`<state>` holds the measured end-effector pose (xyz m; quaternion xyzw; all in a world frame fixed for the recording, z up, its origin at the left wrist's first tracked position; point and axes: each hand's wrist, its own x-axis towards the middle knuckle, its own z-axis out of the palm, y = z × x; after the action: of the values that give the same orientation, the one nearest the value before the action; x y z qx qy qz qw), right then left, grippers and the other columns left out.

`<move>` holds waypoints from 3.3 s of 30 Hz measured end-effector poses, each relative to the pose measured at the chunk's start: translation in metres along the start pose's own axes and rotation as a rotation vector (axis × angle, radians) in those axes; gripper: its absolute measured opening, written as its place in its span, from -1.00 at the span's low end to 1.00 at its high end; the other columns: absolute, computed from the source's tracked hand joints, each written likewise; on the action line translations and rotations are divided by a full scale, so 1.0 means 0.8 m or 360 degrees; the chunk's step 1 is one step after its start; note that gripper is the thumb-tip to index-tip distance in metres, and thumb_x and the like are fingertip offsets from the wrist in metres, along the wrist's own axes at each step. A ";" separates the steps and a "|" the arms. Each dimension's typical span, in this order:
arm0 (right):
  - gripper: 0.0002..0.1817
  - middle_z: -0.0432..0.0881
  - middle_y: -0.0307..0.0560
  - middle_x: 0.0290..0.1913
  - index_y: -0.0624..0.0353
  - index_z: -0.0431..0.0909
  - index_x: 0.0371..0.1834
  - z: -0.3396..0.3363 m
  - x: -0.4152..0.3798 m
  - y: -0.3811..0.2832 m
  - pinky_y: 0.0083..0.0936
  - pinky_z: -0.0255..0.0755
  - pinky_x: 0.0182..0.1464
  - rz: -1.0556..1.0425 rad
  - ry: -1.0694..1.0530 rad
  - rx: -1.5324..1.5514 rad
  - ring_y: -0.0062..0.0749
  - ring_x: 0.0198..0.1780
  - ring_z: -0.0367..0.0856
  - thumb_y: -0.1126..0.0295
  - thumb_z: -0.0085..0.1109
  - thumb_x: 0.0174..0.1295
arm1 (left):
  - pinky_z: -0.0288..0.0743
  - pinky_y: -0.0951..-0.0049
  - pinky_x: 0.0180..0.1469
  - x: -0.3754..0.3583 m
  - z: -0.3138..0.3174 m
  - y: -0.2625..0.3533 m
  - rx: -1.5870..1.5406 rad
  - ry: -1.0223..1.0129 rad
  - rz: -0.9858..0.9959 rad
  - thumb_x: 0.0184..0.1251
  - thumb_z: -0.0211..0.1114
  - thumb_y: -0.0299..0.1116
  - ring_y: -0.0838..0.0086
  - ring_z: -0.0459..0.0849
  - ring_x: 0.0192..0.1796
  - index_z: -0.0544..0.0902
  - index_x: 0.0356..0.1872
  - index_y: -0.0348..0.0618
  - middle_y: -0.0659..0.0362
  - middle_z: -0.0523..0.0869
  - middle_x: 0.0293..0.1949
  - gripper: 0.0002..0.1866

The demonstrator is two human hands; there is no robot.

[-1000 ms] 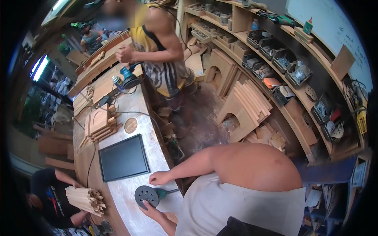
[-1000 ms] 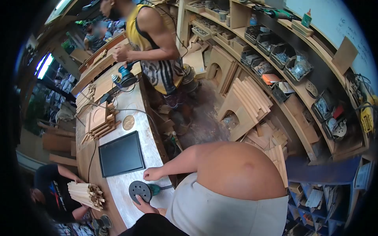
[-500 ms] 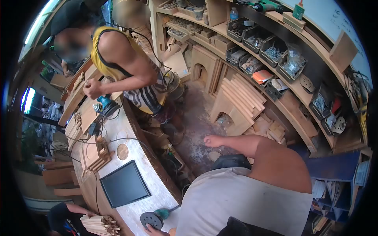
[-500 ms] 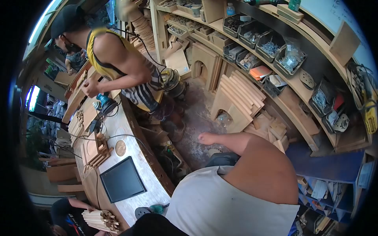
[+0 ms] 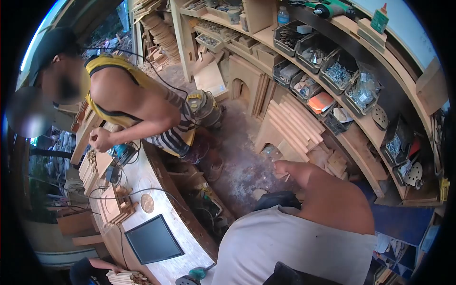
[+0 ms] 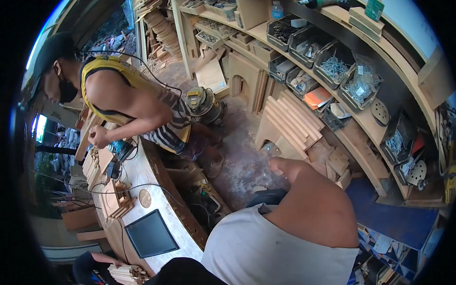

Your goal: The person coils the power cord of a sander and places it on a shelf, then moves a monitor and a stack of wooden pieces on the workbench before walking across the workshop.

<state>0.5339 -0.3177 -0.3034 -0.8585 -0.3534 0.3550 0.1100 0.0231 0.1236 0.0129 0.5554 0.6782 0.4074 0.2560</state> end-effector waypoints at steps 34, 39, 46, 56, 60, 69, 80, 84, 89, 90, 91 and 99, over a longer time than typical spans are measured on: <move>-0.88 0.57 -0.03 -0.50 0.07 0.52 -0.42 -0.327 -0.076 -0.033 -0.25 0.40 -0.36 0.0083 0.1465 0.1012 -0.27 -0.44 0.55 0.32 0.09 0.21 | 0.30 0.06 0.28 0.221 0.383 0.344 0.0224 -0.0559 0.0776 0.39 0.15 0.00 0.00 0.46 0.23 0.43 0.21 -0.38 -0.22 0.46 0.22 -0.38; -0.74 0.67 0.25 -0.26 0.21 0.61 -0.22 -0.559 -0.246 0.057 -0.03 0.53 -0.09 0.1011 0.1913 -0.0316 0.16 -0.17 0.66 0.35 -0.08 0.24 | 0.30 0.08 0.29 0.217 0.413 0.366 0.0259 -0.0590 0.0867 0.40 0.14 0.00 0.02 0.46 0.23 0.43 0.22 -0.38 -0.21 0.46 0.23 -0.38; -0.64 0.52 0.22 0.19 0.22 0.62 0.05 -0.582 -0.235 0.312 -0.20 0.40 0.25 0.1698 0.1059 -0.0334 -0.01 0.23 0.52 0.49 0.00 0.20 | 0.31 0.11 0.29 0.211 0.443 0.392 0.0309 -0.0600 0.0904 0.41 0.13 0.00 0.04 0.46 0.23 0.42 0.23 -0.37 -0.19 0.45 0.23 -0.39; -0.62 0.50 0.18 0.24 0.23 0.61 0.07 -0.590 -0.228 0.301 -0.25 0.36 0.30 0.1727 0.1160 -0.0071 -0.05 0.27 0.49 0.52 0.07 0.15 | 0.31 0.14 0.29 0.228 0.426 0.374 0.0347 -0.0582 0.0923 0.43 0.11 0.00 0.08 0.46 0.24 0.41 0.25 -0.36 -0.16 0.45 0.24 -0.39; -0.58 0.48 0.19 0.26 0.24 0.59 0.10 -0.593 -0.237 0.269 -0.26 0.33 0.33 0.1799 0.1106 -0.0058 -0.03 0.30 0.45 0.51 0.12 0.12 | 0.31 0.16 0.29 0.239 0.425 0.368 0.0368 -0.0598 0.0927 0.43 0.10 -0.01 0.09 0.46 0.24 0.40 0.25 -0.36 -0.15 0.45 0.24 -0.39; -0.57 0.35 0.10 0.38 0.23 0.50 0.21 -0.593 -0.224 0.304 -0.19 0.19 0.42 0.1826 0.0979 -0.0009 -0.07 0.41 0.31 0.39 -0.04 0.28 | 0.32 0.19 0.29 0.236 0.399 0.333 0.0379 -0.0581 0.0899 0.45 0.09 -0.01 0.12 0.46 0.24 0.39 0.27 -0.35 -0.13 0.45 0.25 -0.39; -0.60 0.64 0.22 0.02 0.28 0.61 -0.04 -0.627 -0.272 0.240 -0.14 0.50 0.08 0.1653 0.1277 0.0046 0.03 0.02 0.65 0.20 -0.03 0.27 | 0.33 0.23 0.29 -0.058 -0.122 -0.146 0.0393 -0.0248 -0.0221 0.47 0.07 -0.01 0.16 0.46 0.24 0.38 0.29 -0.34 -0.10 0.44 0.26 -0.39; -0.59 0.56 0.27 0.11 0.28 0.52 0.07 -0.584 -0.262 0.212 -0.05 0.45 0.09 0.1405 0.1757 -0.0689 0.17 0.10 0.55 0.26 -0.04 0.24 | 0.38 0.24 0.25 -0.040 -0.126 -0.154 0.0027 -0.0136 -0.0333 0.47 0.06 -0.04 0.17 0.52 0.19 0.43 0.25 -0.36 -0.10 0.52 0.19 -0.43; -0.60 0.64 0.11 0.01 0.24 0.45 0.17 -0.476 -0.219 -0.007 -0.35 0.46 0.09 0.0456 0.2087 -0.0017 -0.11 0.03 0.62 0.22 0.01 0.41 | 0.49 0.30 0.15 -0.038 -0.112 -0.158 -0.0215 -0.0118 -0.0314 0.43 0.07 -0.25 0.23 0.58 0.12 0.45 0.24 -0.29 -0.03 0.55 0.17 -0.55; -0.71 0.67 0.03 -0.12 0.30 0.46 0.07 -0.440 -0.178 -0.002 -0.42 0.49 -0.04 -0.0180 0.2039 0.0268 -0.29 -0.07 0.65 0.33 0.00 0.42 | 0.47 0.32 0.17 -0.040 -0.112 -0.166 -0.0374 -0.0086 -0.0277 0.41 0.09 -0.31 0.27 0.57 0.14 0.46 0.24 -0.28 -0.01 0.55 0.17 -0.57; -0.73 0.66 -0.01 -0.14 0.30 0.45 0.06 -0.397 -0.144 -0.034 -0.47 0.51 -0.07 -0.0460 0.1693 0.0653 -0.37 -0.09 0.64 0.36 0.00 0.42 | 0.43 0.36 0.21 -0.053 -0.107 -0.137 -0.0461 -0.0031 -0.0325 0.38 0.12 -0.37 0.32 0.55 0.17 0.49 0.22 -0.27 0.01 0.55 0.18 -0.58; -0.88 0.61 -0.10 -0.09 0.28 0.50 -0.10 -0.094 -0.173 -0.594 -0.56 0.54 -0.03 -0.1295 -0.0531 0.1371 -0.53 -0.08 0.59 0.56 0.08 0.33 | 0.34 0.46 0.25 -0.065 -0.103 -0.127 -0.1011 0.0040 -0.0140 0.17 0.08 -0.58 0.41 0.54 0.17 0.56 0.18 -0.24 0.10 0.62 0.11 -0.52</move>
<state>0.2656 -0.0629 0.0332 -0.4660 -0.4900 0.5250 0.5168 -0.0853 0.0464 -0.0329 0.4127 0.5436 0.5942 0.4256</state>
